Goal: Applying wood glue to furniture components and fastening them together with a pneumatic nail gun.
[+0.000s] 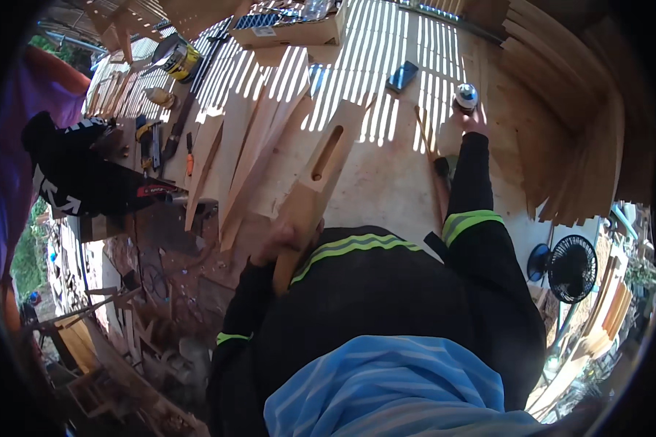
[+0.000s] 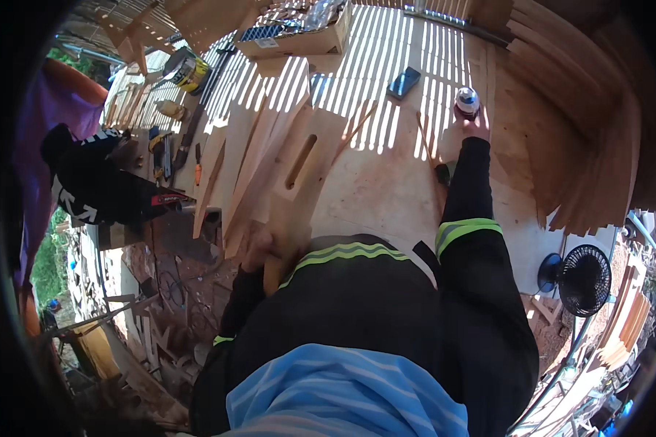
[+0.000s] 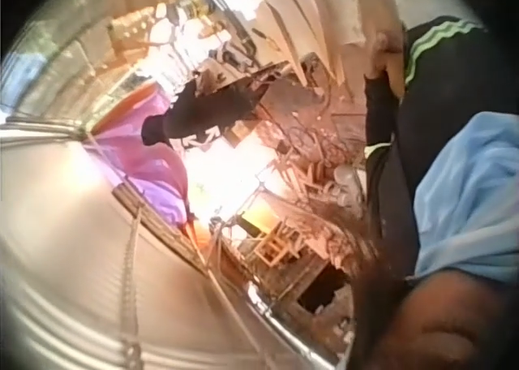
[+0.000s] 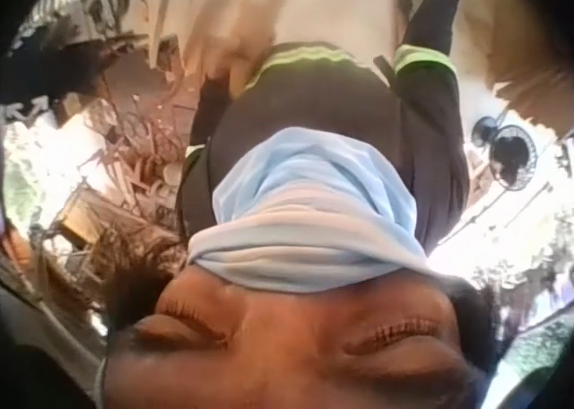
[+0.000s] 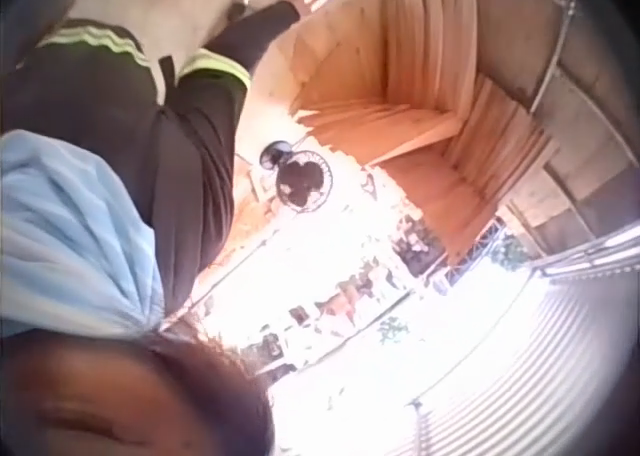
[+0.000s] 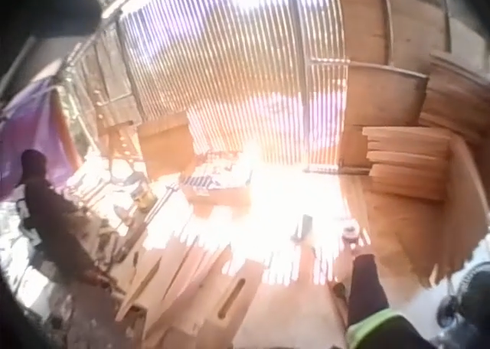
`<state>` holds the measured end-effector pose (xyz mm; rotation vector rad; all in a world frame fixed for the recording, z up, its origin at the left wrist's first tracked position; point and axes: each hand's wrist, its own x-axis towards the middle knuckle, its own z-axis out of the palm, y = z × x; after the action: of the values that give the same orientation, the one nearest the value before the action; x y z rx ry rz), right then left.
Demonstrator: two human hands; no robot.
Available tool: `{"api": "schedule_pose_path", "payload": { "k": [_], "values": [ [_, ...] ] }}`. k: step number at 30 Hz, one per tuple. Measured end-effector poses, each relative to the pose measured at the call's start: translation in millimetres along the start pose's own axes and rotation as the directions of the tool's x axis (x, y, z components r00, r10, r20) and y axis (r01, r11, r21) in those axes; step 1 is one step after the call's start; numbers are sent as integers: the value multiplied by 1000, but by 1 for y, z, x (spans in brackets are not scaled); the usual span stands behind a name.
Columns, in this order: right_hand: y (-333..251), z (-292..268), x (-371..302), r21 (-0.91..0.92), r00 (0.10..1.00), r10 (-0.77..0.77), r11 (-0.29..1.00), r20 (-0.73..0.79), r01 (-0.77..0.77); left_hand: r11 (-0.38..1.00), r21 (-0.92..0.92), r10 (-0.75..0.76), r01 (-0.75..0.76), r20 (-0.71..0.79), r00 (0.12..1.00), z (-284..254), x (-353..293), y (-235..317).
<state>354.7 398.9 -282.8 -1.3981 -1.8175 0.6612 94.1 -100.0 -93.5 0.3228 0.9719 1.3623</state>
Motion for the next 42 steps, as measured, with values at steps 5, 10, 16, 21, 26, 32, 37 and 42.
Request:
{"api": "schedule_pose_path", "payload": {
  "k": [5, 10, 16, 21, 26, 32, 37, 42],
  "values": [
    [-115, -56, 31, 870, 898, -32, -235, 439, -433, 996, 68, -56, 49, 108, 993, -5, -3, 10],
    [-302, -135, 1, 947, 914, -261, 8, 312, -321, 967, 247, 24, -64, 161, 987, -10, 3, 14],
    [-429, -182, -62, 971, 835, -549, 190, -17, 144, 737, 609, 276, -293, 124, 953, -22, 2, 34],
    [-408, -181, -84, 979, 868, -497, 184, 10, 93, -110, 994, 544, 15, 48, 838, -49, -4, 73],
    [-347, -157, -117, 986, 915, -377, 129, 146, -104, -601, 734, 386, 318, -83, 919, -81, 28, 69],
    [-296, -150, -143, 970, 924, -308, 159, 225, -183, -778, 538, 233, 326, -236, 943, -117, 81, 30],
    [-275, -157, -141, 965, 929, -272, 147, 250, -216, -818, 451, 314, 357, -170, 934, -117, 102, 28],
    [-263, -162, -131, 956, 939, -243, 219, 244, -192, -777, 527, 253, 345, -240, 937, -106, 107, 41]
  ]
}}
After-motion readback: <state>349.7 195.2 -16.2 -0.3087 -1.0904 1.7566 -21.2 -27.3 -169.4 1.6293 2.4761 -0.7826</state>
